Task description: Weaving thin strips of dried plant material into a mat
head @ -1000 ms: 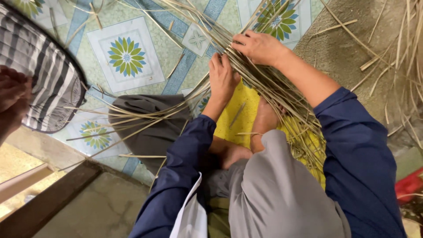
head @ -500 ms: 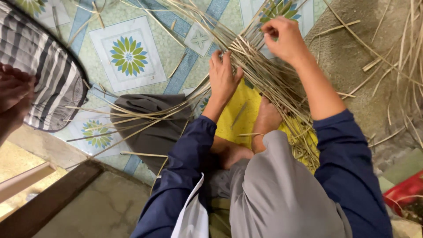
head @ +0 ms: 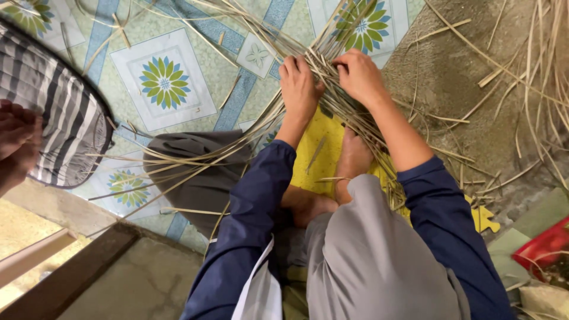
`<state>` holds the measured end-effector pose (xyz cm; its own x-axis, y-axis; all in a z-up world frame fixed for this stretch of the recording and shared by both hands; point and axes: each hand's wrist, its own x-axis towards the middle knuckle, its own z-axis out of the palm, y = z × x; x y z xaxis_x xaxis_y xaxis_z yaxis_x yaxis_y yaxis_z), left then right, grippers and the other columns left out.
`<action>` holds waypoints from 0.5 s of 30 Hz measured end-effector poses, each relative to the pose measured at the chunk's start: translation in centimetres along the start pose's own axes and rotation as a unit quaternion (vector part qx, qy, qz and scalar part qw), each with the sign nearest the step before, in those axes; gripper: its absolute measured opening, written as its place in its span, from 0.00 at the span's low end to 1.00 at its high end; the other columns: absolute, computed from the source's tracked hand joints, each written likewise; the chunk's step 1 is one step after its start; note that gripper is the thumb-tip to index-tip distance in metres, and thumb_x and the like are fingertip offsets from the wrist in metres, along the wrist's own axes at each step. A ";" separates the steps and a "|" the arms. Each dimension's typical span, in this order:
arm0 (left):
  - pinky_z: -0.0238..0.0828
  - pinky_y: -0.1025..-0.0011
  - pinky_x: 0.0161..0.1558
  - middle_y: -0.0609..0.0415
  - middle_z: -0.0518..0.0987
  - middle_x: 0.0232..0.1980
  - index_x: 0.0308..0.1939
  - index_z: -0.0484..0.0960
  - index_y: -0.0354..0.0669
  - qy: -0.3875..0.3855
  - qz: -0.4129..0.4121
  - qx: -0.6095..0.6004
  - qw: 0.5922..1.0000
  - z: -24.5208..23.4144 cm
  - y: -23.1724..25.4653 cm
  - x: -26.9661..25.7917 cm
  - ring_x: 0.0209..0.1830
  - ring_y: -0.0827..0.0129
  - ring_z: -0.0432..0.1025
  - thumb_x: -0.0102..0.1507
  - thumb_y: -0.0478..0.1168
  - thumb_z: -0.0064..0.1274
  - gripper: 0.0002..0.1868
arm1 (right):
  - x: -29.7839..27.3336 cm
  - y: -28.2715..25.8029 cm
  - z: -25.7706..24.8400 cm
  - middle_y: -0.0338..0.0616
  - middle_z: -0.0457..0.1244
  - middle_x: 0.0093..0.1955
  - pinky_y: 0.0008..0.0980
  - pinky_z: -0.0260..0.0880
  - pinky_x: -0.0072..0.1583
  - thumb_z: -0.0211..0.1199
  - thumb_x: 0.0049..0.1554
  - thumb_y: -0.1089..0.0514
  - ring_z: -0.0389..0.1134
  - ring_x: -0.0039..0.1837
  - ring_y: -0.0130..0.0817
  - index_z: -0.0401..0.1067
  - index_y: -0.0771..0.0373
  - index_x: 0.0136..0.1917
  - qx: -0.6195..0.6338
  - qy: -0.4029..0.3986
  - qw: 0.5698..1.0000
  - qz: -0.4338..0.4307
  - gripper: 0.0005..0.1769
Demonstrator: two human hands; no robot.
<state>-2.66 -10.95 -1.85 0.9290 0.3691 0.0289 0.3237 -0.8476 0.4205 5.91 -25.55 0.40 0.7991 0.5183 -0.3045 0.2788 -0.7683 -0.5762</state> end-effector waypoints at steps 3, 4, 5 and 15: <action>0.72 0.59 0.49 0.40 0.69 0.54 0.56 0.70 0.33 0.010 0.002 0.002 1.000 0.0 0.1 -0.1 0.49 0.47 0.67 0.43 0.41 0.69 0.40 | -0.4 -0.1 0.2 0.49 0.67 0.52 0.45 0.70 0.55 0.56 0.60 0.65 0.69 0.52 0.49 0.80 0.66 0.54 -0.004 0.026 0.999 -0.025 0.14; 0.72 0.59 0.49 0.40 0.69 0.54 0.56 0.70 0.34 0.016 0.005 0.001 1.000 0.0 0.1 -0.2 0.49 0.47 0.67 0.43 0.42 0.69 0.40 | -0.4 0.0 0.3 0.50 0.67 0.51 0.46 0.70 0.55 0.56 0.60 0.64 0.68 0.51 0.51 0.80 0.67 0.54 0.004 0.035 0.999 -0.040 0.13; 0.72 0.58 0.49 0.41 0.69 0.55 0.57 0.70 0.35 0.023 0.009 -0.001 1.000 -0.1 0.2 -0.2 0.49 0.47 0.67 0.44 0.43 0.69 0.40 | -0.4 0.2 0.3 0.52 0.67 0.51 0.47 0.69 0.54 0.56 0.59 0.64 0.68 0.50 0.52 0.80 0.68 0.53 0.012 0.046 0.997 -0.056 0.14; 0.65 0.59 0.67 0.41 0.65 0.68 0.69 0.66 0.36 0.043 0.014 -0.232 0.972 -1.5 0.0 -2.2 0.66 0.51 0.63 0.62 0.37 0.62 0.33 | 1.5 -2.5 3.1 0.44 0.64 0.53 0.28 0.72 0.57 0.65 0.60 0.66 0.64 0.55 0.36 0.74 0.65 0.55 -0.025 0.208 0.932 -0.296 0.09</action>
<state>-4.96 -11.20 -0.55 0.9116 0.3954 0.1127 0.1641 -0.6012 0.7821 4.73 -21.63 -0.98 0.6319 0.6741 0.3825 0.7528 -0.4164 -0.5098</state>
